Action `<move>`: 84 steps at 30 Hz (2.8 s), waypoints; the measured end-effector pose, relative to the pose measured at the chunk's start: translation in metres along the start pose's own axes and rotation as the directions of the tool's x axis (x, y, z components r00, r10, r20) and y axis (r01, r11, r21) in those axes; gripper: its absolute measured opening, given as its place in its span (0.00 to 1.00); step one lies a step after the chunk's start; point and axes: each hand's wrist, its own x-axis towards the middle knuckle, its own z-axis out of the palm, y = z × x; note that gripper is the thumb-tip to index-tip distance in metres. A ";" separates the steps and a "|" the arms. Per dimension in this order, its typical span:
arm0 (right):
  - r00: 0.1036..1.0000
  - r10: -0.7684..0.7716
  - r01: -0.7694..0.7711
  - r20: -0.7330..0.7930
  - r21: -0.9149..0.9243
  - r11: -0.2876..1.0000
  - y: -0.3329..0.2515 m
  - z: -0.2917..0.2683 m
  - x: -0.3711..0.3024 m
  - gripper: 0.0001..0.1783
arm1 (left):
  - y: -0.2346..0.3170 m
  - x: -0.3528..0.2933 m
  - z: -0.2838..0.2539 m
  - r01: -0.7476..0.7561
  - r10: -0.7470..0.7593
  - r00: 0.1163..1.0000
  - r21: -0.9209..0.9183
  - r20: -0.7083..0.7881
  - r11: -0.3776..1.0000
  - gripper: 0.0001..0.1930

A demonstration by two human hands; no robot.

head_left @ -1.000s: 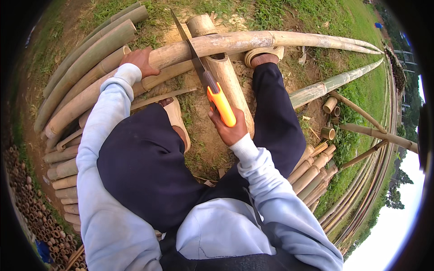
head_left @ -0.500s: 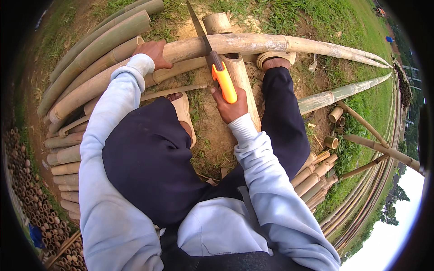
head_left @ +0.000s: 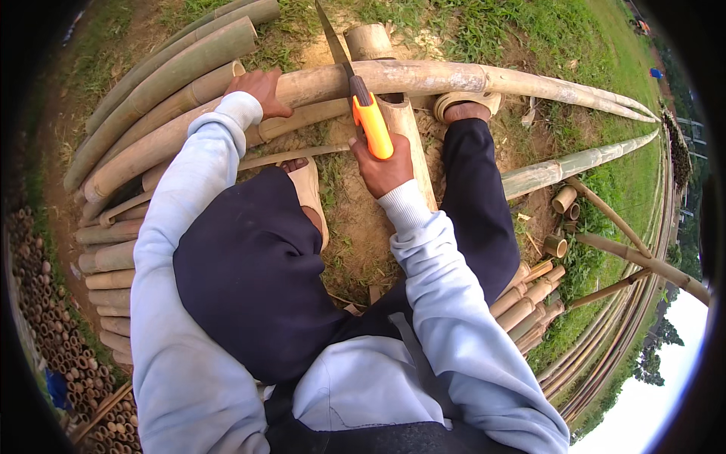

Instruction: The person sits on the ground and uses a hand saw to cut bamboo poles into shorter sections. They hold each pole steady with their left hand and saw with their right, stacking the cut pieces nearby.

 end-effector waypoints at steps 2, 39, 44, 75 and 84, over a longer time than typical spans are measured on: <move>0.998 0.052 -0.054 0.016 0.087 0.995 0.007 -0.009 -0.035 0.10 | -0.006 -0.001 0.002 0.007 -0.007 1.000 -0.030 0.003 1.000 0.40; 0.985 -0.129 0.141 -0.115 0.102 0.985 0.053 -0.010 0.050 0.08 | 0.138 0.057 -0.148 -0.288 0.196 0.949 -0.430 -0.247 0.855 0.24; 0.983 -0.147 0.160 -0.110 0.116 0.980 0.033 -0.001 0.069 0.09 | 0.153 0.054 -0.133 -0.348 0.262 0.934 -0.450 -0.242 0.822 0.24; 0.985 -0.100 0.135 -0.144 0.258 0.957 0.093 -0.024 0.030 0.11 | 0.161 0.029 -0.146 -0.294 0.238 0.951 -0.345 -0.197 0.891 0.24; 0.999 0.020 -0.027 0.031 0.249 0.968 -0.003 0.000 -0.014 0.14 | 0.011 -0.007 -0.093 -0.070 0.061 0.995 -0.120 -0.077 0.990 0.45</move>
